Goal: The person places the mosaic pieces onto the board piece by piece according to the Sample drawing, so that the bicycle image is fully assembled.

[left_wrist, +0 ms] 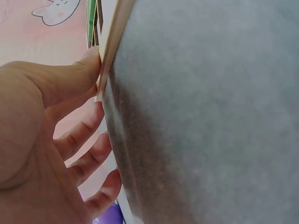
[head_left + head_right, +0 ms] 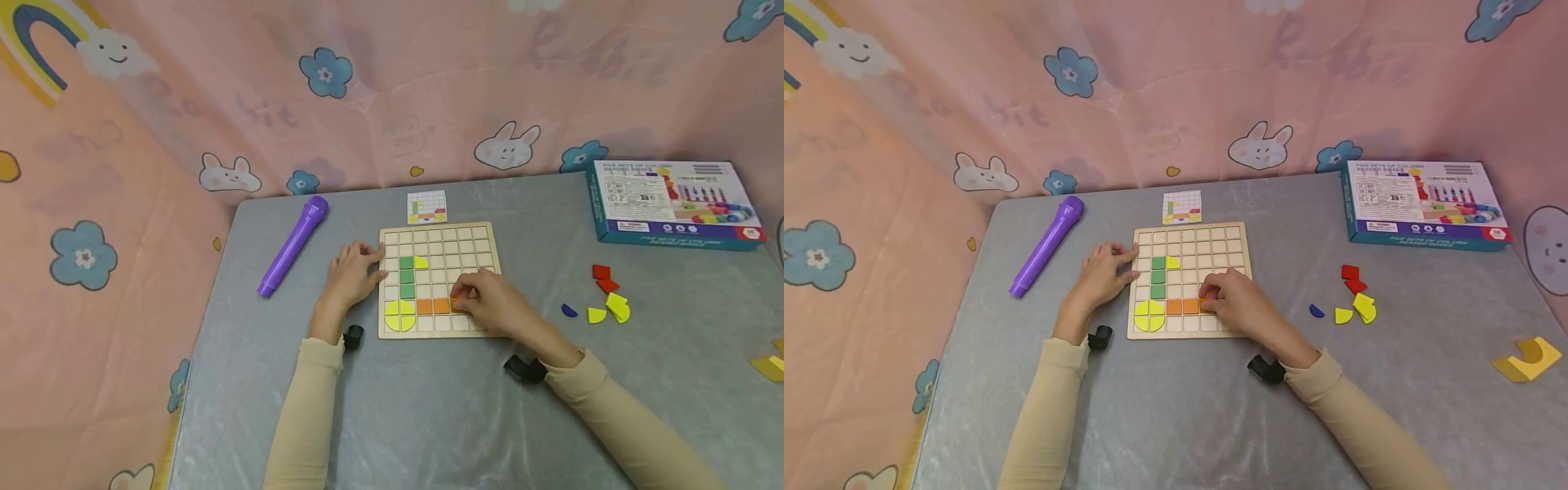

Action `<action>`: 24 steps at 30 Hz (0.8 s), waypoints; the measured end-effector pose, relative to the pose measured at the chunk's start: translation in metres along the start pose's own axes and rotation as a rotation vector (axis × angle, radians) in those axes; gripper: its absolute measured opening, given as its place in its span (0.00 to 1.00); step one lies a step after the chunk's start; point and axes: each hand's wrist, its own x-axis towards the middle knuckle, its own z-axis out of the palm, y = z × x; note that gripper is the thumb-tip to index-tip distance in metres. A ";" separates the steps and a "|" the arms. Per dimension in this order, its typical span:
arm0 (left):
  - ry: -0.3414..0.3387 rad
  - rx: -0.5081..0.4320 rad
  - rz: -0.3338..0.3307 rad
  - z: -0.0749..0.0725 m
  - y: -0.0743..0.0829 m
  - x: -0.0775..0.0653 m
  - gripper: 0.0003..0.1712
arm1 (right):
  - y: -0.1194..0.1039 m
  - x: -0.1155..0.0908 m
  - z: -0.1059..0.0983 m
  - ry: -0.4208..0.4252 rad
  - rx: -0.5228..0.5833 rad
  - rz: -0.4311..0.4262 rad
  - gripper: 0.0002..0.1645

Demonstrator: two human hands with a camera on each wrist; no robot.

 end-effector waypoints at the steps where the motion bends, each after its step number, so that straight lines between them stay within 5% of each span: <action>1: 0.000 0.002 0.001 0.000 0.000 0.000 0.33 | 0.001 0.001 0.001 0.001 0.000 -0.001 0.05; 24: -0.002 0.010 -0.004 0.001 0.000 0.001 0.34 | 0.002 0.001 0.007 0.019 -0.078 0.027 0.07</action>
